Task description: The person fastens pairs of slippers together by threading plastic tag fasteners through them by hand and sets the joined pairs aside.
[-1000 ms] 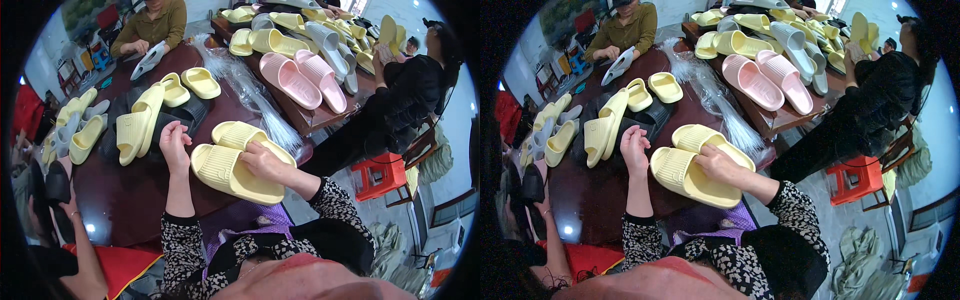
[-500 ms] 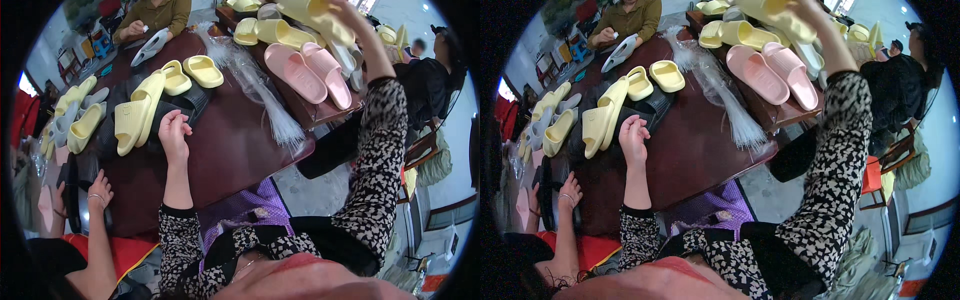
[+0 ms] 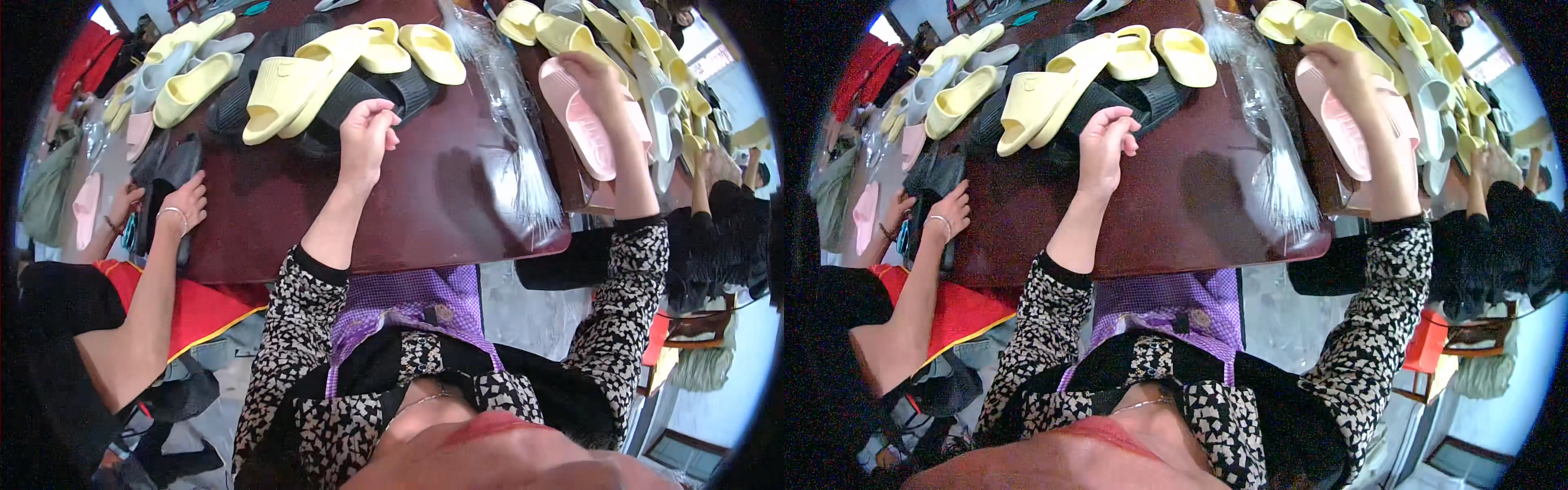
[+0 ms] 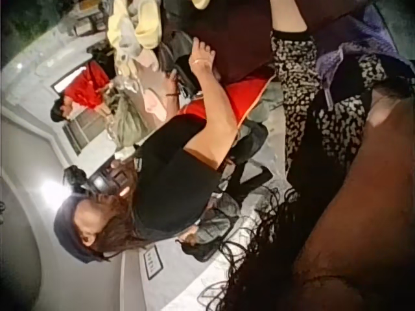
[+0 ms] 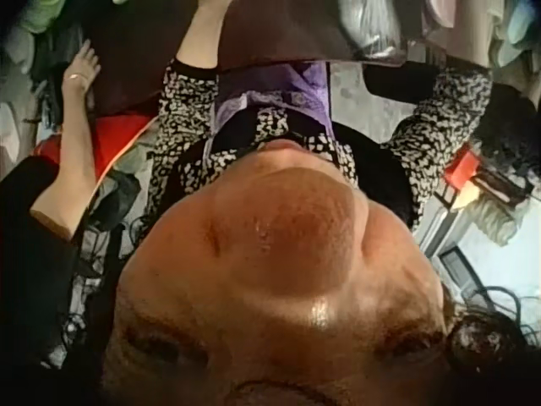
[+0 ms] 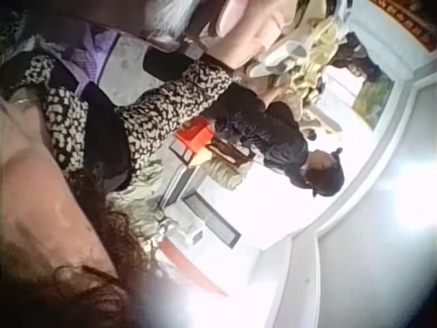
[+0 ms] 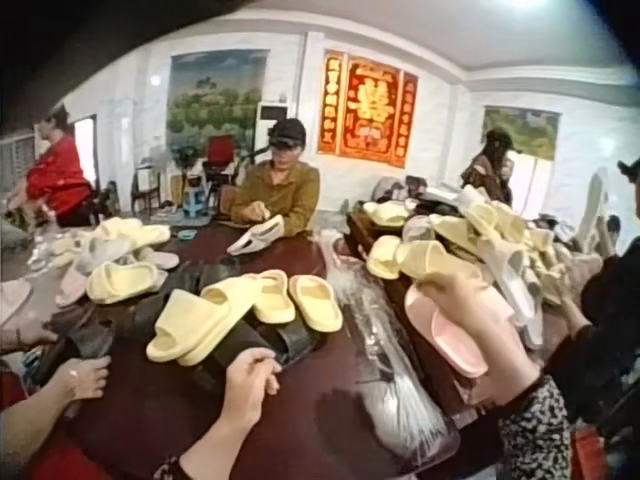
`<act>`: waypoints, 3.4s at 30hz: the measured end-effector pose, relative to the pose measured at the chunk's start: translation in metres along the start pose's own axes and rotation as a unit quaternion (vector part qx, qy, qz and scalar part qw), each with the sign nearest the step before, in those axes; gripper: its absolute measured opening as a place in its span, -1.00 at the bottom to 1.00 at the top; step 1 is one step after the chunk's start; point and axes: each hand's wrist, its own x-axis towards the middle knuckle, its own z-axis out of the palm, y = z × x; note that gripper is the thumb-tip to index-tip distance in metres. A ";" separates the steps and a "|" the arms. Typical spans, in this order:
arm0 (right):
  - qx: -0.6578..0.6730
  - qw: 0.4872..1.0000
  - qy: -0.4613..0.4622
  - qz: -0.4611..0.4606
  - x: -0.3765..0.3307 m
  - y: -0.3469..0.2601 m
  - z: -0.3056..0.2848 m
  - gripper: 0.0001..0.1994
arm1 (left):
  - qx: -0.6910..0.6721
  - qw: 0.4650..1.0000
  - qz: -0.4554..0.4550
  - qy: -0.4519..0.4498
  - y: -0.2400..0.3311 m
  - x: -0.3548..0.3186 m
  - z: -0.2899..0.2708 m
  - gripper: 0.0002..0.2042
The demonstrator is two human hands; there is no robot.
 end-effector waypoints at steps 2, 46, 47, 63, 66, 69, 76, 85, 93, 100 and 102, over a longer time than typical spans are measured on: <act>0.015 0.999 -0.035 -0.032 0.010 -0.008 0.026 -0.81 | -0.007 1.000 -0.006 -0.013 0.002 -0.002 0.008 -0.90; -0.221 0.970 0.079 0.060 -0.023 0.059 -0.099 -0.75 | 0.090 0.989 0.058 -0.100 0.000 -0.032 0.021 -0.88; -0.212 0.971 0.084 0.074 -0.026 0.060 -0.098 -0.76 | 0.091 0.989 0.058 -0.099 -0.001 -0.031 0.018 -0.88; -0.276 0.948 0.113 0.116 -0.024 0.124 -0.133 -0.76 | 0.136 0.986 0.054 -0.078 -0.001 -0.043 0.011 -0.86; -0.273 0.937 0.077 0.203 -0.019 0.104 -0.140 -0.73 | 0.139 0.984 0.063 -0.087 0.005 -0.045 0.013 -0.86; -0.307 0.934 0.063 0.172 -0.015 0.162 -0.153 -0.70 | 0.134 0.984 0.074 -0.087 -0.008 -0.040 0.019 -0.88; -0.298 0.947 -0.018 0.117 -0.014 0.243 -0.137 -0.64 | 0.160 0.978 0.115 -0.068 -0.006 -0.042 0.017 -0.88; -0.280 0.958 -0.003 0.065 -0.025 0.211 -0.111 -0.61 | 0.215 0.947 0.209 0.114 0.059 -0.050 -0.021 -0.90; -0.482 0.871 0.078 0.047 -0.045 0.073 -0.079 -0.63 | 0.364 0.879 0.262 0.162 0.084 -0.054 -0.084 -0.87; -0.377 0.914 0.150 -0.003 -0.106 -0.012 -0.020 -0.52 | 0.442 0.855 0.267 0.038 0.078 -0.058 -0.033 -0.83; -0.323 0.934 0.145 0.041 -0.122 -0.016 -0.011 -0.50 | 0.446 0.852 0.275 0.014 0.073 -0.053 -0.009 -0.82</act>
